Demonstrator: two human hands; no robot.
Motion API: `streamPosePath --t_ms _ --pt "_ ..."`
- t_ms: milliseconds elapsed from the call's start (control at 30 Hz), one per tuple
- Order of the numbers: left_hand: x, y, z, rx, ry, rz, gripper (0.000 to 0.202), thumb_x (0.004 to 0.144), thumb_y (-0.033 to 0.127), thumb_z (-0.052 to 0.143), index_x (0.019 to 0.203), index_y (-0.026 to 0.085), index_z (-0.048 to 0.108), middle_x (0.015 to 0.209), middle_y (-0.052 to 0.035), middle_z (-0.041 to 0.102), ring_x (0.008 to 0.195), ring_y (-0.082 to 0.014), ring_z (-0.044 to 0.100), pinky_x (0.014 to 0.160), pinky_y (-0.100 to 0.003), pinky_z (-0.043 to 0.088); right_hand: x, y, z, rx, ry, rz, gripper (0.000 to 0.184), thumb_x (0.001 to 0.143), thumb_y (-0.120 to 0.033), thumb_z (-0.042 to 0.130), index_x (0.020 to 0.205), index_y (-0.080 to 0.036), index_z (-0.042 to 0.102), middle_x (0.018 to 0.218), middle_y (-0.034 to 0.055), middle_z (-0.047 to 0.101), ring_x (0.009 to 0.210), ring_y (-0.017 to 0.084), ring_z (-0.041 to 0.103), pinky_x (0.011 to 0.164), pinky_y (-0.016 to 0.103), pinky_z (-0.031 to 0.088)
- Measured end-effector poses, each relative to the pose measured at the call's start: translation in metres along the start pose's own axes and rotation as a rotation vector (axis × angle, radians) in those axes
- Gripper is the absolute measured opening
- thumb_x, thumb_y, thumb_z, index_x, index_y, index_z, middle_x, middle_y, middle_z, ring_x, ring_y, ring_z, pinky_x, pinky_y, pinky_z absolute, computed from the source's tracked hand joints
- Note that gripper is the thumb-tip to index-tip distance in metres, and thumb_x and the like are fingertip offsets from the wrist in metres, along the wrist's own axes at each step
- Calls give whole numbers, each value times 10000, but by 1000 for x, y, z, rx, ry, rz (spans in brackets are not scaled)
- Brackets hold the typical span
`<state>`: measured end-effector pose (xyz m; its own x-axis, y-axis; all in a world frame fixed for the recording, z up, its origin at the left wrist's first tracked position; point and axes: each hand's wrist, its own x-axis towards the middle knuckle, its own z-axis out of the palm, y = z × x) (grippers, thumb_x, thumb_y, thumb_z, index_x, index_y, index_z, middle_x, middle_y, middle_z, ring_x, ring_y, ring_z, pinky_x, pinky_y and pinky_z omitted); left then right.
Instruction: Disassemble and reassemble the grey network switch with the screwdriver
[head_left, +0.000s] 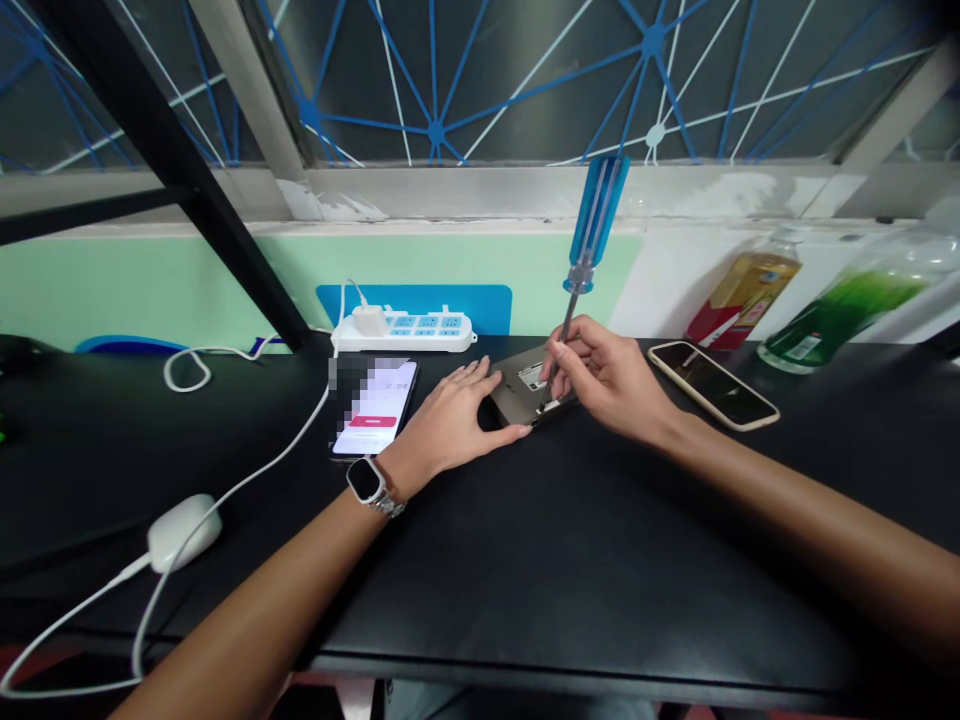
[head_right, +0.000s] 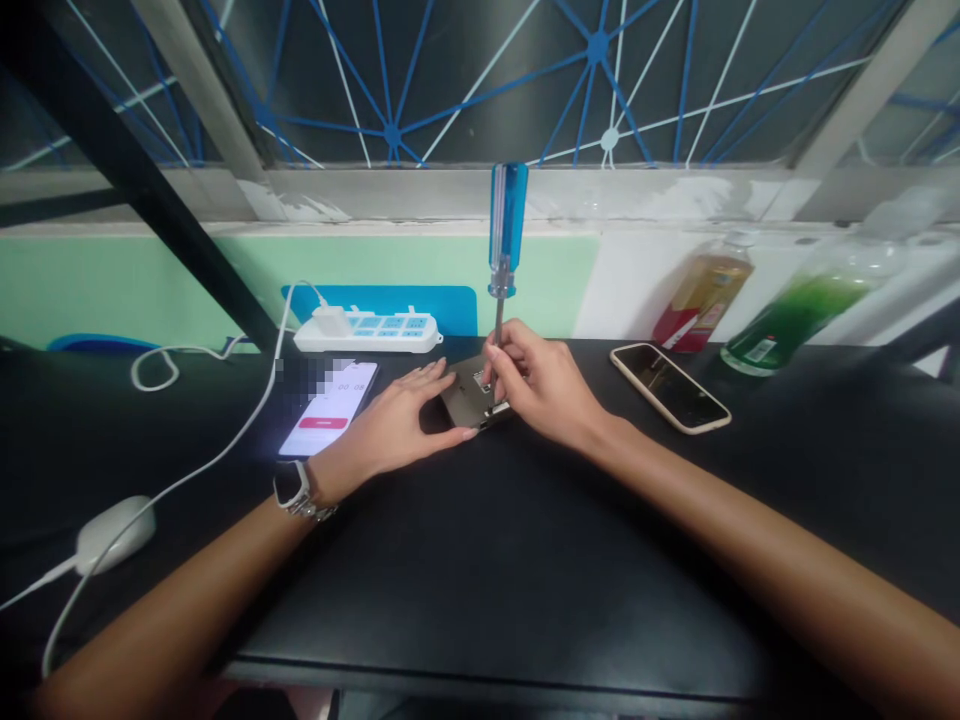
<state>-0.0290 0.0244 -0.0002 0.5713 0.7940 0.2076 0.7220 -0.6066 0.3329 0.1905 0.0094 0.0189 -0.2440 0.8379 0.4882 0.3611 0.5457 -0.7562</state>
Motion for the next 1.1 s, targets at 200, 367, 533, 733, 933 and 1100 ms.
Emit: streamPosePath --t_ms 200,367,533,733,933,1100 --pt "9 12 0 -150 151 105 490 876 494 639 1276 212 628 1468 -120 519 1399 -318 413 1142 -541 323 3 -2 -10 -13 -131 -35 207 1015 -380 451 990 -198 546 844 44 689 663 144 641 635 317 531" --pt "36 27 0 -671 0 142 192 923 287 589 990 146 700 971 -82 750 939 -218 700 868 -367 538 4 1 -18 -59 -164 -62 231 1000 -365 468 954 -188 609 878 48 679 763 168 644 687 322 522" --pt "43 25 9 -796 48 72 180 881 310 655 854 142 715 851 -64 740 798 -184 682 760 -326 527 9 -3 -18 -84 -32 -40 241 934 -407 582 1046 -204 646 924 52 656 779 177 631 636 309 510" --pt "41 30 13 -662 230 21 301 762 385 794 670 150 629 697 -20 672 615 -127 573 571 -257 425 22 -24 -13 86 296 -28 300 783 -434 761 869 -207 585 811 26 671 733 170 644 660 317 546" --pt "38 33 8 -681 144 93 209 846 353 713 885 148 707 902 -71 736 833 -191 664 748 -314 504 23 -33 -13 82 209 8 236 886 -410 645 952 -184 660 762 31 709 678 168 661 581 305 534" --pt "36 27 11 -788 94 78 163 876 296 669 908 143 717 932 -80 746 866 -201 685 803 -345 531 20 -31 -13 89 128 31 295 859 -407 684 1011 -154 691 797 45 719 656 156 647 622 319 550"
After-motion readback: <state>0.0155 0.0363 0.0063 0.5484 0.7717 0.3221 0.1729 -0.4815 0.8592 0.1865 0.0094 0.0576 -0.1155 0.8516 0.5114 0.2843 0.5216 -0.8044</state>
